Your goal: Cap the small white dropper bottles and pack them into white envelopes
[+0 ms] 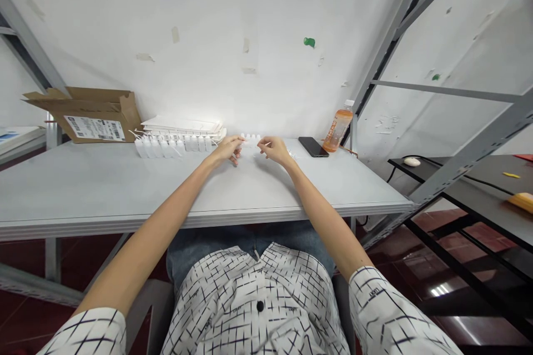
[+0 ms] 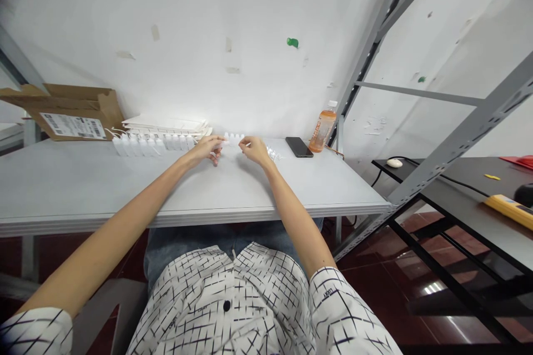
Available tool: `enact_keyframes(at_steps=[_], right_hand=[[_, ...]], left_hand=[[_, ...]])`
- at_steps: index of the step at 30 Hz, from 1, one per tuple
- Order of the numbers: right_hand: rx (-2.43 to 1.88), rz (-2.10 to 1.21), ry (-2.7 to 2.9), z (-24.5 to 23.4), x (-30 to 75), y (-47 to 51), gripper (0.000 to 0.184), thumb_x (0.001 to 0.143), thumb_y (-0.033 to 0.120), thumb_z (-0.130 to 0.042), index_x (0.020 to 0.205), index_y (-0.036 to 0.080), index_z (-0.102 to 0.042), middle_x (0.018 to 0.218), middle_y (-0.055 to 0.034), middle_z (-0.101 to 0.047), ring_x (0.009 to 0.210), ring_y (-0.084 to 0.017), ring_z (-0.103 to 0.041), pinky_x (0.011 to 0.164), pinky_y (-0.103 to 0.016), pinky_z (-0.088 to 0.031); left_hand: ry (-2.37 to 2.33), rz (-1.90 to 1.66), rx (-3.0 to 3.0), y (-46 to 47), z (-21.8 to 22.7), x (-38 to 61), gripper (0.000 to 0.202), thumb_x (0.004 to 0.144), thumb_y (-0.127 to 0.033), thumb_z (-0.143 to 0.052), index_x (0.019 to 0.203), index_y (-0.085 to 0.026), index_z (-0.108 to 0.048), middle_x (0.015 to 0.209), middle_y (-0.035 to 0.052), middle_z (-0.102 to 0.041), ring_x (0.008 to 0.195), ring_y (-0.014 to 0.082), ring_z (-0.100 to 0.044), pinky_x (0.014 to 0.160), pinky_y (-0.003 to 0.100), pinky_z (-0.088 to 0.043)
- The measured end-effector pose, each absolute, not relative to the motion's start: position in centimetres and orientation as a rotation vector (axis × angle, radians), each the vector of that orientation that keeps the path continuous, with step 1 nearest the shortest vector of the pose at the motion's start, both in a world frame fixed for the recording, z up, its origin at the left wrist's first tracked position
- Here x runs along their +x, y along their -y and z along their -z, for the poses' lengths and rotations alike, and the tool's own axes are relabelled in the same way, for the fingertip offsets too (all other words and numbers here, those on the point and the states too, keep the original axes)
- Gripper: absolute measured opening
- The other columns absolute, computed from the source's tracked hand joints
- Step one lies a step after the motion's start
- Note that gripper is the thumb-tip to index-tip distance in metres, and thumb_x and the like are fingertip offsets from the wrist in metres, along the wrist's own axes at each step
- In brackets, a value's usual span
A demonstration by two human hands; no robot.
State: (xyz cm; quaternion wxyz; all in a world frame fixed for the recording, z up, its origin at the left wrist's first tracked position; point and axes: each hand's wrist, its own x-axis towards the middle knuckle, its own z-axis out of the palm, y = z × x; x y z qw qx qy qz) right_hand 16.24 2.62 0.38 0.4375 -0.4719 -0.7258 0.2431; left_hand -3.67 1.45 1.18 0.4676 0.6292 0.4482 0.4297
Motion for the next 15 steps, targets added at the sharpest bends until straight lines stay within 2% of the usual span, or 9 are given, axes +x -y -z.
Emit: enact_keyframes(at_steps=[4,7,10,15], right_hand=[[-1.356,-0.109,1.798,-1.1,18.5,-3.1,0.013,0.08,0.015,-0.059,0.081,0.019,-0.071,0.096,-0.0066,-0.073,0.082,-0.02,-0.068,0.085,-0.035,-0.052],[-1.499,0.011,1.703,-1.5,21.3,-3.5,0.016,0.082,0.021,-0.058,0.086,0.019,-0.073,0.101,-0.0086,-0.074,0.086,-0.023,-0.069,0.085,-0.035,-0.05],[-1.575,-0.015,1.577,-1.5,23.9,-4.0,0.021,0.084,0.027,-0.057,0.089,0.018,-0.075,0.09,-0.0083,-0.075,0.085,-0.024,-0.068,0.083,-0.035,-0.049],[-1.703,-0.014,1.56,-0.9,25.1,-4.1,0.02,0.082,0.03,-0.063,0.09,0.02,-0.078,0.091,-0.0076,-0.075,0.09,-0.026,-0.067,0.081,-0.036,-0.049]], left_hand=[[-1.122,-1.069,1.624,-1.1,-1.1,-3.5,0.021,0.08,-0.029,-0.071,0.094,-0.017,-0.062,0.066,-0.0034,-0.046,0.051,0.0093,-0.048,0.041,0.021,-0.049],[-1.144,-1.033,1.627,-0.8,-1.2,-3.5,0.021,0.08,-0.029,-0.072,0.093,-0.018,-0.06,0.063,-0.0046,-0.043,0.049,0.0098,-0.047,0.04,0.022,-0.046],[-1.148,-1.014,1.601,-0.7,-1.3,-3.6,0.02,0.079,-0.031,-0.071,0.089,-0.02,-0.058,0.059,-0.0058,-0.042,0.044,0.0089,-0.043,0.039,0.022,-0.042],[-1.115,-0.997,1.53,-1.0,-1.2,-3.8,0.02,0.078,-0.031,-0.068,0.079,-0.022,-0.05,0.053,-0.0085,-0.033,0.039,0.0064,-0.029,0.037,0.02,-0.028]])
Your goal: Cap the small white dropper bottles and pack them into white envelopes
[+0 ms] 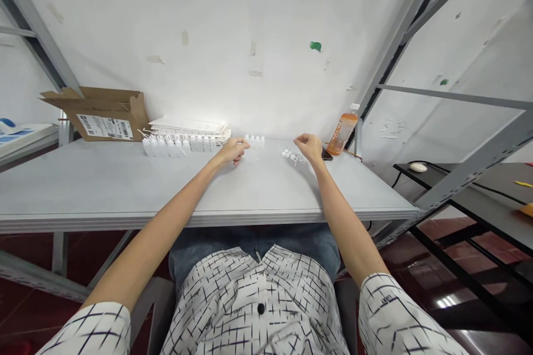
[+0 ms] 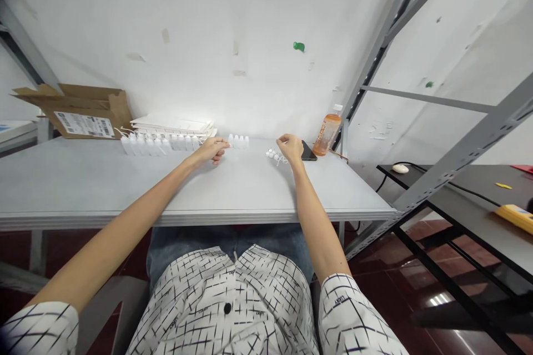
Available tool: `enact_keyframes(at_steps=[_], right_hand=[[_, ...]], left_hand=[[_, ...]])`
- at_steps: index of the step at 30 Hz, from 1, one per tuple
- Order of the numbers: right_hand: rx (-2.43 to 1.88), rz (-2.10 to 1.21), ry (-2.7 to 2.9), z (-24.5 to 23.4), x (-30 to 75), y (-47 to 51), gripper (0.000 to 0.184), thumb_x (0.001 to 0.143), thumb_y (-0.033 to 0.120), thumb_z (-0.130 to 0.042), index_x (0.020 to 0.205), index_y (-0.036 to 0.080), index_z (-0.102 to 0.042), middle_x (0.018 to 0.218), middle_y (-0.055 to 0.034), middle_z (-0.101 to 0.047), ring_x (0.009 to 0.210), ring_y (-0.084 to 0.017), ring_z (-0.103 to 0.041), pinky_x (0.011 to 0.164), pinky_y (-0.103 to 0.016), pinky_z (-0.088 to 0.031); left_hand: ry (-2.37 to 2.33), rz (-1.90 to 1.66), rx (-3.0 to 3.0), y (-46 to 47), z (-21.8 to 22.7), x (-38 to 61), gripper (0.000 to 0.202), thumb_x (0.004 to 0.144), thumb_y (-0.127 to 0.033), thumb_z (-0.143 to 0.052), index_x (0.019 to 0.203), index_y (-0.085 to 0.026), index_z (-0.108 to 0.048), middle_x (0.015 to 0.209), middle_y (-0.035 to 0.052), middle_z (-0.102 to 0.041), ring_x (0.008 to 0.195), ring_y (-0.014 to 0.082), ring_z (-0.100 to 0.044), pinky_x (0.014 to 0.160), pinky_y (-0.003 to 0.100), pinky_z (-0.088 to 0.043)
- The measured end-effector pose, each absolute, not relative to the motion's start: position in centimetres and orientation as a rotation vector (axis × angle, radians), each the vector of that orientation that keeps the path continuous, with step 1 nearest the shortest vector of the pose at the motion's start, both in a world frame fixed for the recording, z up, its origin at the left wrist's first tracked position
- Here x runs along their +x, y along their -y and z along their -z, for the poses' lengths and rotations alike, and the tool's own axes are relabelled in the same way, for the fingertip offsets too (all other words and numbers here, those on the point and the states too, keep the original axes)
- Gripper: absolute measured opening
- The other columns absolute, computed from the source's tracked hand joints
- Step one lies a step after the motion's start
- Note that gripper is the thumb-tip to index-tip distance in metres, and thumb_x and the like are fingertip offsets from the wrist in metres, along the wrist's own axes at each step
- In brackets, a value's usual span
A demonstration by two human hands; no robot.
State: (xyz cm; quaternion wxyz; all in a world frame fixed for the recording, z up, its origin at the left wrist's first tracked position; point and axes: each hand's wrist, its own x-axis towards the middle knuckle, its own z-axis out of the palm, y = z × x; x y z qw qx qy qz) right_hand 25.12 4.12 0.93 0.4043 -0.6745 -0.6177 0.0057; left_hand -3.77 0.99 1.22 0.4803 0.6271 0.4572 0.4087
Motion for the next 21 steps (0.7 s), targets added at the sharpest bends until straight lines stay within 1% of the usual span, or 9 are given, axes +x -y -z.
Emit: enact_keyframes(at_steps=[4,7,12,16,21], right_hand=[[-1.683,0.099,1.8,0.0,24.2,-4.1,0.017,0.082,0.03,-0.068,0.091,0.023,-0.08,0.109,-0.0094,-0.072,0.108,-0.029,-0.062,0.088,-0.037,-0.048],[-1.656,0.119,1.922,0.7,24.0,-4.3,0.016,0.084,0.026,-0.069,0.092,0.022,-0.081,0.112,-0.012,-0.07,0.115,-0.029,-0.058,0.094,-0.038,-0.046],[-1.604,0.103,1.996,1.2,24.0,-5.0,0.017,0.087,0.023,-0.066,0.093,0.021,-0.081,0.109,-0.012,-0.071,0.112,-0.027,-0.06,0.099,-0.038,-0.043],[-1.567,0.106,2.001,1.6,23.8,-5.4,0.017,0.087,0.023,-0.065,0.092,0.019,-0.08,0.107,-0.0124,-0.072,0.11,-0.026,-0.06,0.099,-0.037,-0.042],[-1.527,0.062,1.968,1.7,23.6,-5.6,0.015,0.084,0.019,-0.064,0.084,0.018,-0.079,0.105,-0.012,-0.073,0.108,-0.026,-0.061,0.099,-0.038,-0.043]], left_hand=[[-1.096,-0.973,1.481,-0.9,-1.4,-3.8,0.024,0.074,-0.031,-0.068,0.075,-0.023,-0.045,0.052,-0.0094,-0.028,0.039,0.0064,-0.024,0.038,0.021,-0.024],[-1.076,-0.956,1.461,-0.8,-1.5,-3.8,0.025,0.072,-0.03,-0.067,0.073,-0.023,-0.043,0.052,-0.0094,-0.026,0.04,0.0065,-0.023,0.038,0.021,-0.023],[-1.01,-0.92,1.417,-0.7,-1.6,-3.8,0.026,0.07,-0.031,-0.066,0.069,-0.023,-0.041,0.052,-0.0082,-0.026,0.04,0.0069,-0.022,0.038,0.021,-0.023],[-0.972,-0.894,1.413,-0.8,-1.6,-3.9,0.023,0.068,-0.03,-0.066,0.067,-0.022,-0.044,0.053,-0.0075,-0.027,0.04,0.0064,-0.022,0.038,0.021,-0.023],[-0.923,-0.881,1.446,-0.7,-1.5,-4.0,0.019,0.069,-0.029,-0.065,0.069,-0.021,-0.048,0.052,-0.0081,-0.026,0.04,0.0059,-0.023,0.038,0.02,-0.024]])
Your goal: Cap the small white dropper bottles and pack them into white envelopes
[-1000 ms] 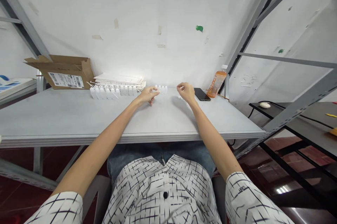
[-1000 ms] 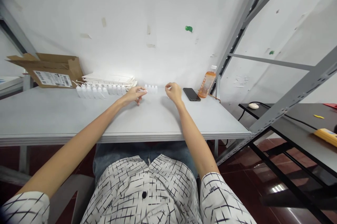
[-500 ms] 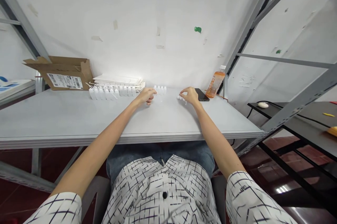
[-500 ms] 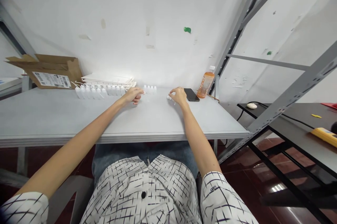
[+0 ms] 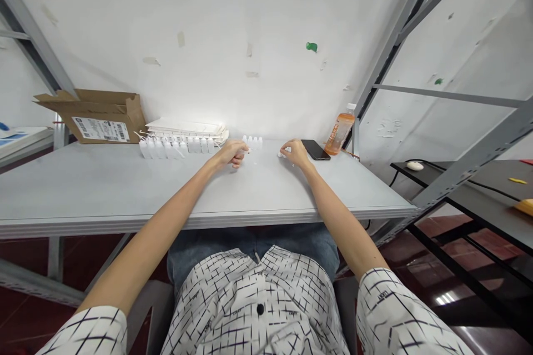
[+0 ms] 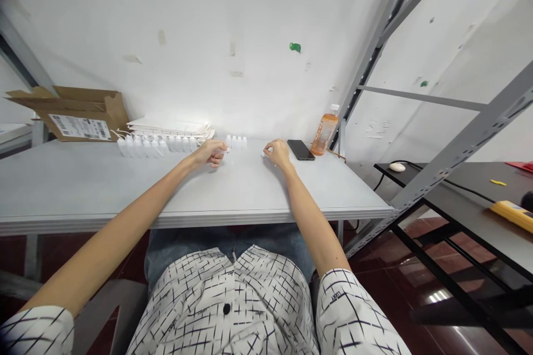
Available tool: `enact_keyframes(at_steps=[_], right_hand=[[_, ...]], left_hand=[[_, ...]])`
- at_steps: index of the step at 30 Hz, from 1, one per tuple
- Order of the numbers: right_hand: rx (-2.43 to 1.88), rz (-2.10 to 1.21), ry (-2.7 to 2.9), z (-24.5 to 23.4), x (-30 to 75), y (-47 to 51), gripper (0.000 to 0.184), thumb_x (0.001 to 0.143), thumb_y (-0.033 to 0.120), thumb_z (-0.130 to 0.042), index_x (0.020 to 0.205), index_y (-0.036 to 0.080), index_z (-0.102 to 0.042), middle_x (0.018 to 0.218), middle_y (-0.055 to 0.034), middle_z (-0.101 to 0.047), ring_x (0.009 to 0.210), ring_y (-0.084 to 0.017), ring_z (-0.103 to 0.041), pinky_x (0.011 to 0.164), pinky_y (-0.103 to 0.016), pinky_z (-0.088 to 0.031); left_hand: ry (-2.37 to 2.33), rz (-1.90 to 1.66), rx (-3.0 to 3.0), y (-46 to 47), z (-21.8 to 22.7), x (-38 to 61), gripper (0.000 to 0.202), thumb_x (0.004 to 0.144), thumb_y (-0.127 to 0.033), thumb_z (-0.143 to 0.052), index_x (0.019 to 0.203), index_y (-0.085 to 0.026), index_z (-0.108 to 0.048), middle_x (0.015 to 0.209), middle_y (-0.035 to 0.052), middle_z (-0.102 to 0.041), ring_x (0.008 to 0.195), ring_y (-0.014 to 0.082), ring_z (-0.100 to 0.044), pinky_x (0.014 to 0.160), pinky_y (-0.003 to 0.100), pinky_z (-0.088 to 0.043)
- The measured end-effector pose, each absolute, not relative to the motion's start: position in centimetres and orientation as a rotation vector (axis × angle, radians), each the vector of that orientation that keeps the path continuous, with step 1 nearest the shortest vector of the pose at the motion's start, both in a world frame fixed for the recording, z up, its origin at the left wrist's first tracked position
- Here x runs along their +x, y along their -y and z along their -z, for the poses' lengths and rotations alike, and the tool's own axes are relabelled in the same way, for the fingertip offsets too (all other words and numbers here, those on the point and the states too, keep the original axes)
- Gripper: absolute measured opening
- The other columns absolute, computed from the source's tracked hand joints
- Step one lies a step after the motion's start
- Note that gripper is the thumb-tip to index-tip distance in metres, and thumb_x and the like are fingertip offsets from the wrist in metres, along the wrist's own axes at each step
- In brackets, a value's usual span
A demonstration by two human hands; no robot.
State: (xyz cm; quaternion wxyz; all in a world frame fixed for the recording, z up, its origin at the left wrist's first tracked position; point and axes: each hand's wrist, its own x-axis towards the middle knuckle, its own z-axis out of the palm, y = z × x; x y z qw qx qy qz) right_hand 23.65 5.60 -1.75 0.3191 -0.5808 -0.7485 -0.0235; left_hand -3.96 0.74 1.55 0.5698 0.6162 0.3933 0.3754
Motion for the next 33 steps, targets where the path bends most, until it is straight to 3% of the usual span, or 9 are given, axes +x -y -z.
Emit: enact_keyframes(at_steps=[6,10,15,22,33], right_hand=[[-1.289,-0.133,1.714,0.3,22.3,-4.6,0.012,0.08,0.024,-0.064,0.079,0.018,-0.075,0.098,-0.0098,-0.074,0.102,-0.026,-0.064,0.095,-0.041,-0.047],[-0.997,-0.481,1.656,-0.4,19.5,-3.0,0.021,0.081,0.036,-0.063,0.08,0.016,-0.071,0.088,-0.0069,-0.074,0.087,-0.021,-0.066,0.079,-0.033,-0.051],[-0.913,-0.715,1.623,-0.5,17.0,-1.5,0.021,0.078,0.037,-0.066,0.08,0.016,-0.068,0.081,-0.0055,-0.073,0.079,-0.016,-0.066,0.065,-0.025,-0.05],[-0.887,-0.802,1.634,-0.3,16.6,-1.0,0.02,0.077,0.036,-0.067,0.078,0.015,-0.068,0.078,-0.0065,-0.072,0.076,-0.016,-0.066,0.05,-0.02,-0.048],[-0.88,-0.783,1.715,-0.1,16.2,-0.6,0.016,0.076,0.03,-0.066,0.076,0.015,-0.068,0.072,-0.0047,-0.069,0.068,-0.015,-0.065,0.049,-0.02,-0.051]], left_hand=[[-0.881,-0.877,1.455,-0.5,-1.6,-3.8,0.019,0.07,-0.028,-0.065,0.074,-0.021,-0.047,0.052,-0.0094,-0.026,0.039,0.0054,-0.023,0.037,0.018,-0.025],[-0.848,-0.846,1.446,-0.5,-1.5,-3.6,0.02,0.072,-0.029,-0.065,0.079,-0.021,-0.048,0.053,-0.0096,-0.028,0.037,0.0058,-0.024,0.036,0.018,-0.029],[-0.825,-0.821,1.395,-0.6,-1.3,-3.5,0.017,0.075,-0.032,-0.061,0.082,-0.022,-0.05,0.054,-0.0077,-0.031,0.038,0.008,-0.03,0.038,0.02,-0.036],[-0.853,-0.841,1.421,-0.9,-1.0,-3.4,0.016,0.074,-0.03,-0.061,0.083,-0.022,-0.051,0.054,-0.0078,-0.032,0.039,0.0077,-0.03,0.039,0.022,-0.04],[-0.871,-0.9,1.442,-1.2,-0.7,-3.5,0.016,0.072,-0.028,-0.063,0.082,-0.021,-0.053,0.053,-0.0073,-0.034,0.039,0.0087,-0.033,0.039,0.024,-0.044]])
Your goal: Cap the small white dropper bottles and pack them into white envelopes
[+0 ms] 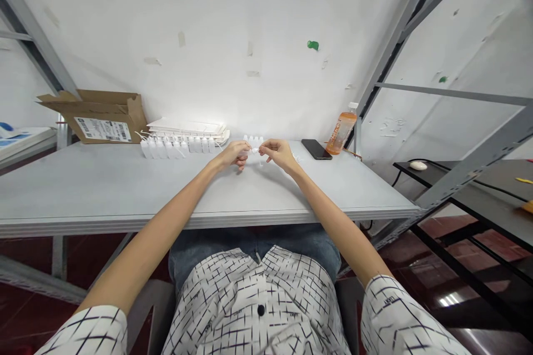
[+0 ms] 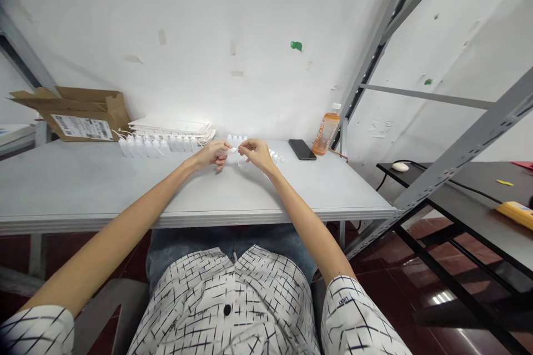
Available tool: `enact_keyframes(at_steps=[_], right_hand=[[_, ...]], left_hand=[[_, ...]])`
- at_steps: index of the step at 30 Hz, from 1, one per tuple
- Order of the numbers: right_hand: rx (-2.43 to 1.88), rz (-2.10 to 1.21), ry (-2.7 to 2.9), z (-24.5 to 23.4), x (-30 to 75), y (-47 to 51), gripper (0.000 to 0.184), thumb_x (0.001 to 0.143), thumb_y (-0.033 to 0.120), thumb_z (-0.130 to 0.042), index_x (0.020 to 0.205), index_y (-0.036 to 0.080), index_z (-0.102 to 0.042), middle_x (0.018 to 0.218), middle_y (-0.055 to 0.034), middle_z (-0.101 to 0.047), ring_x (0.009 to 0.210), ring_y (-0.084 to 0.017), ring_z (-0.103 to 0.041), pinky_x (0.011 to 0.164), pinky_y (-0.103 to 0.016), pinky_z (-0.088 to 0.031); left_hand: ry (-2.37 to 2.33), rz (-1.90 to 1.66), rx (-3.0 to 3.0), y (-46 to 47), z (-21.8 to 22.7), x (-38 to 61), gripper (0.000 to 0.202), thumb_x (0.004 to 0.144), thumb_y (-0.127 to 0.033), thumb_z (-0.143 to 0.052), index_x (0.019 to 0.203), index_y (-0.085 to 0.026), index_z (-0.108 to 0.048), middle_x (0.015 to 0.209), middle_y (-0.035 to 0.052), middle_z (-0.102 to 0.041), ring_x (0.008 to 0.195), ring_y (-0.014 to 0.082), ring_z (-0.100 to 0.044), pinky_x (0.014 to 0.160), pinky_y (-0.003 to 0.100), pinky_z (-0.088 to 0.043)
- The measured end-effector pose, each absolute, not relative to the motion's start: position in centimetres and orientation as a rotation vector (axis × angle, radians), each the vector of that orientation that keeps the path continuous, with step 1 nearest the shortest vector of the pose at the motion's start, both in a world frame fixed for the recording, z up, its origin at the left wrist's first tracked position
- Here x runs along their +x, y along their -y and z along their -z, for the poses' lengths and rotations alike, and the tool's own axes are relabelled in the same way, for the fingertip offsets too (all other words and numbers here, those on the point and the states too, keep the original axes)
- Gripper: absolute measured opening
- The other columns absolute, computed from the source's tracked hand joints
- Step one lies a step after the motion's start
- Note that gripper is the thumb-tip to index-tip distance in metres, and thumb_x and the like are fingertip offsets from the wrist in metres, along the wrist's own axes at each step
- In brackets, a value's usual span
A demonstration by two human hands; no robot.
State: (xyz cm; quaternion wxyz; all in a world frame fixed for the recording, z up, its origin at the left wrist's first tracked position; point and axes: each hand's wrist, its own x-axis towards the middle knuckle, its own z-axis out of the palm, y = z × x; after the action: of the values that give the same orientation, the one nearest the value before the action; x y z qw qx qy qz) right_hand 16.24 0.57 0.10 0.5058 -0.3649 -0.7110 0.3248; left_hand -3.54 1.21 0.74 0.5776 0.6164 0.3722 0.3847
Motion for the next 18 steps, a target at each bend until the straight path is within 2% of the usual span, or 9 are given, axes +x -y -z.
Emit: enact_keyframes(at_steps=[4,9,14,18], right_hand=[[-0.941,-0.687,1.802,-0.2,16.2,-0.1,0.011,0.079,0.023,-0.06,0.076,0.015,-0.067,0.073,-0.0045,-0.07,0.067,-0.015,-0.067,0.05,-0.02,-0.05],[-1.023,-0.461,1.946,0.0,16.0,0.2,0.015,0.084,0.019,-0.058,0.076,0.015,-0.07,0.069,-0.0017,-0.069,0.058,-0.013,-0.068,0.057,-0.021,-0.05],[-1.008,-0.508,1.987,0.1,15.6,0.8,0.021,0.09,0.03,-0.06,0.086,0.015,-0.073,0.072,-0.0031,-0.071,0.059,-0.015,-0.071,0.057,-0.021,-0.051],[-0.993,-0.508,2.001,0.1,15.5,0.8,0.028,0.09,0.042,-0.064,0.086,0.016,-0.072,0.076,-0.0032,-0.072,0.059,-0.016,-0.072,0.058,-0.023,-0.051]], left_hand=[[-0.887,-0.905,1.454,-1.1,-0.7,-3.5,0.015,0.072,-0.028,-0.062,0.081,-0.021,-0.052,0.051,-0.0076,-0.034,0.039,0.0085,-0.033,0.039,0.024,-0.043],[-0.878,-0.91,1.442,-1.0,-0.7,-3.4,0.017,0.071,-0.027,-0.062,0.082,-0.021,-0.051,0.051,-0.0082,-0.033,0.038,0.0083,-0.034,0.038,0.023,-0.043],[-0.896,-0.898,1.452,-1.2,-0.5,-3.5,0.016,0.072,-0.028,-0.062,0.081,-0.021,-0.051,0.051,-0.0084,-0.033,0.037,0.0085,-0.034,0.037,0.024,-0.043],[-0.907,-0.886,1.457,-1.2,-0.5,-3.5,0.015,0.073,-0.028,-0.062,0.08,-0.022,-0.05,0.051,-0.0087,-0.032,0.036,0.009,-0.035,0.037,0.024,-0.043]])
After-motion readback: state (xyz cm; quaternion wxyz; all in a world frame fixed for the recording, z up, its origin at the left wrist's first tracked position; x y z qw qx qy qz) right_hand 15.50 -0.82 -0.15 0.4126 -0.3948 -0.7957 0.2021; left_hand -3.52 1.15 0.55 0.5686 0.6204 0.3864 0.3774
